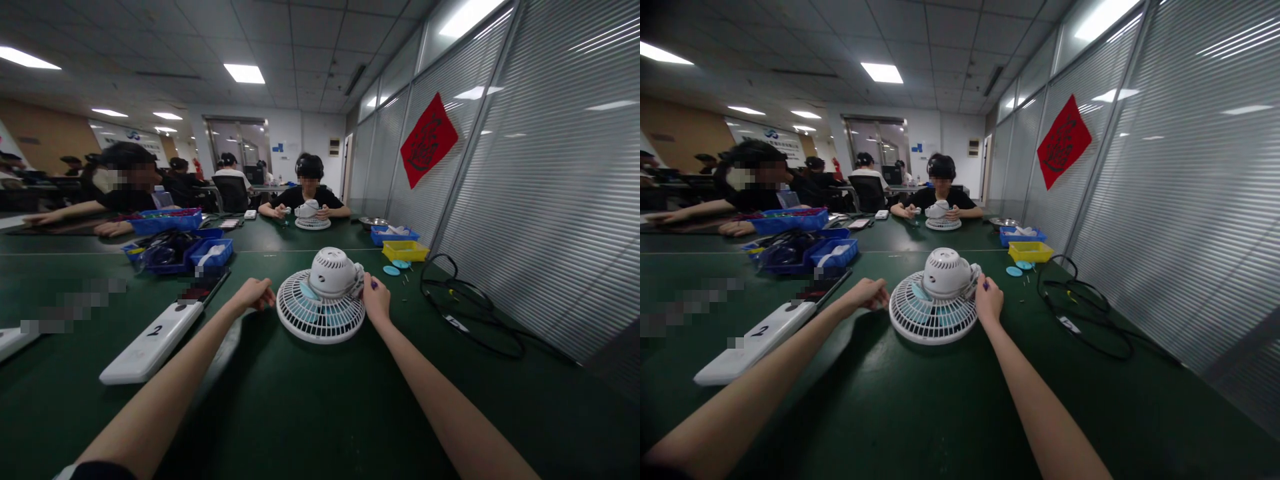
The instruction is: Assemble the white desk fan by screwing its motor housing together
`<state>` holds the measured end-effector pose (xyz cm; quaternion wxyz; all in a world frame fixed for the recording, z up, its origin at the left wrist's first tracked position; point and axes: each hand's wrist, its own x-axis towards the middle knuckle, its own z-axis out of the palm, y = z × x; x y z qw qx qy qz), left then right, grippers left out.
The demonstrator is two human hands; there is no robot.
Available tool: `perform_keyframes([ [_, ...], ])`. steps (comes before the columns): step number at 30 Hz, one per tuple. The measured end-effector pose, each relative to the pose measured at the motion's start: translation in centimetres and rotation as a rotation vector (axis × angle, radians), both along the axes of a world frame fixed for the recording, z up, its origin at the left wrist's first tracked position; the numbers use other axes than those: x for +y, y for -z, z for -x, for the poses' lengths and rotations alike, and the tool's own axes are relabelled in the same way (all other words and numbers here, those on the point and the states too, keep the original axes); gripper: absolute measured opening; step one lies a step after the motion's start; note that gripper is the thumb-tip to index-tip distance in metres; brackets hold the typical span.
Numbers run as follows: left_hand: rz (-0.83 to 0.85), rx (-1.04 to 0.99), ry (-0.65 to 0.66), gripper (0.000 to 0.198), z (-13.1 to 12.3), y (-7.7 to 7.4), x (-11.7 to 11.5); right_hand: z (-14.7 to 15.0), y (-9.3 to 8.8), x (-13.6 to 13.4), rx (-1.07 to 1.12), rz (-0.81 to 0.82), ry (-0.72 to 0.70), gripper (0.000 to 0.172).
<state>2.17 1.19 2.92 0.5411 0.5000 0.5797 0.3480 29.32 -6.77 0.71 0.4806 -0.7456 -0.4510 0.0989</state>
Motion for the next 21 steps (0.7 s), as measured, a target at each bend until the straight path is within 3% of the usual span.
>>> perform_keyframes([
  [4,-0.193,0.270,-0.056,0.024,-1.6,-0.8,0.5,-0.6,-0.1,0.5,0.111,0.004,0.000,0.043],
  [9,-0.373,0.393,-0.044,0.019,-4.2,-1.2,0.6,-0.6,-0.2,0.7,0.203,0.004,-0.147,0.038],
  [12,-0.403,0.403,0.017,0.015,-5.3,-0.7,0.6,-0.3,-0.5,0.4,0.210,0.031,-0.203,0.035],
  [16,-0.401,0.386,0.053,0.029,-5.9,0.0,0.7,0.0,-0.5,0.2,0.160,0.044,-0.226,0.034],
  [21,-0.355,0.370,0.071,0.029,-5.6,-0.3,0.7,-0.2,-0.4,0.4,0.174,0.023,-0.224,0.033],
])
